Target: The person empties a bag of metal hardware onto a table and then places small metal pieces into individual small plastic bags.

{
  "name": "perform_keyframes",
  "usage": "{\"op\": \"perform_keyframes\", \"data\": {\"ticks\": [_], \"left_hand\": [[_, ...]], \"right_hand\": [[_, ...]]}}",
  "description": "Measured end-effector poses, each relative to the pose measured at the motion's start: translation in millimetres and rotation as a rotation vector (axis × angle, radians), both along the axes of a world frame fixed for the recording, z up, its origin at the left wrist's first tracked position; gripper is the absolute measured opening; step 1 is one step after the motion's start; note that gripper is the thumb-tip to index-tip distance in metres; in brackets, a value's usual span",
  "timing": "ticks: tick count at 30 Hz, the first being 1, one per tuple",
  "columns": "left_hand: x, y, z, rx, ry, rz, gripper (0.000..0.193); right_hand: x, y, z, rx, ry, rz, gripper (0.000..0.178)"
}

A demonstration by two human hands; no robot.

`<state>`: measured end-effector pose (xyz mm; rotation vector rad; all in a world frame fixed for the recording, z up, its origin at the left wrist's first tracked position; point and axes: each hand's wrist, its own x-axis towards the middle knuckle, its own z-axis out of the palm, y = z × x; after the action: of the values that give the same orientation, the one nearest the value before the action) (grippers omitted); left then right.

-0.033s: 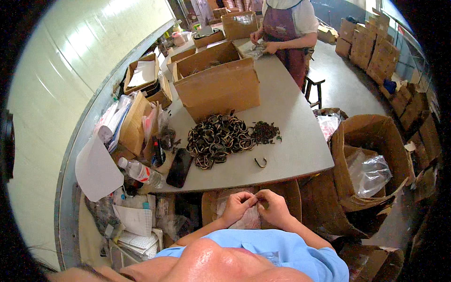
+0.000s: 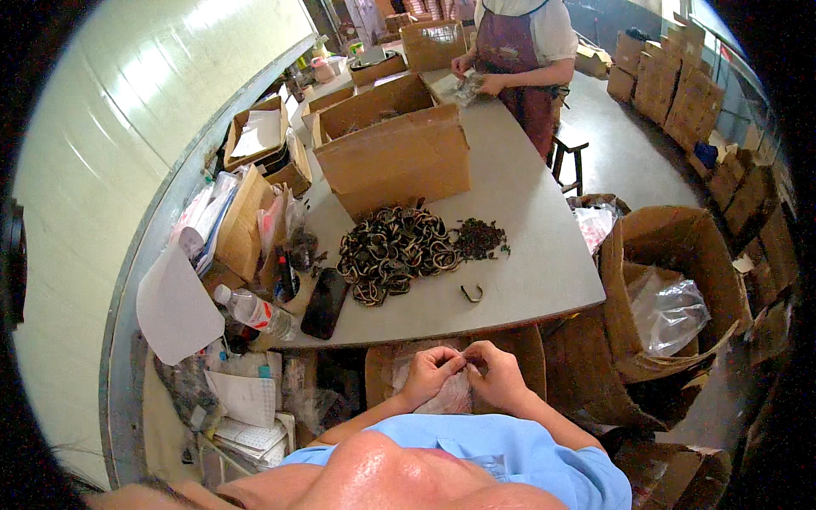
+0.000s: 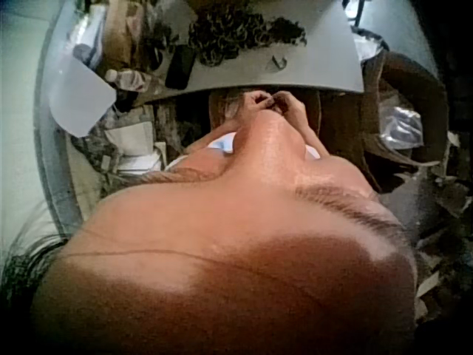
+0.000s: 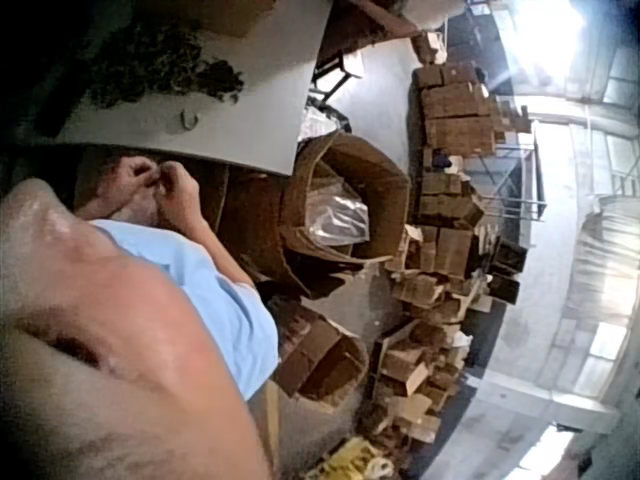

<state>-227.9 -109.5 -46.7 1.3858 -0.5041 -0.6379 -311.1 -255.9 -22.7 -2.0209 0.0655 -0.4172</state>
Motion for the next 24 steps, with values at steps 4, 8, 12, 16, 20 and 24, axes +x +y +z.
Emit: {"op": "perform_keyframes", "data": {"ticks": [4,8,12,16,20,24], "left_hand": [[-4,0,7,0.094,-0.193,-0.005,0.017],[1,-7,2,0.407,-0.444,-0.041,0.019],[4,-14,-5,0.571,-0.672,-0.061,0.018],[17,-17,10,0.552,-0.432,-0.03,0.019],[35,-12,-4,0.397,0.001,-0.185,0.022],[23,-20,-29,-0.047,0.229,-0.077,0.028]], "right_hand": [[-5,-3,8,-0.019,0.095,-0.023,0.019],[-5,-7,-19,-0.209,-0.039,0.022,0.016],[0,-6,-18,-0.359,-0.055,-0.087,0.015],[0,-13,-3,-0.417,0.03,0.088,0.034],[0,-19,10,-0.441,0.073,0.215,0.032],[0,-35,4,0.033,0.372,0.433,0.033]]}}
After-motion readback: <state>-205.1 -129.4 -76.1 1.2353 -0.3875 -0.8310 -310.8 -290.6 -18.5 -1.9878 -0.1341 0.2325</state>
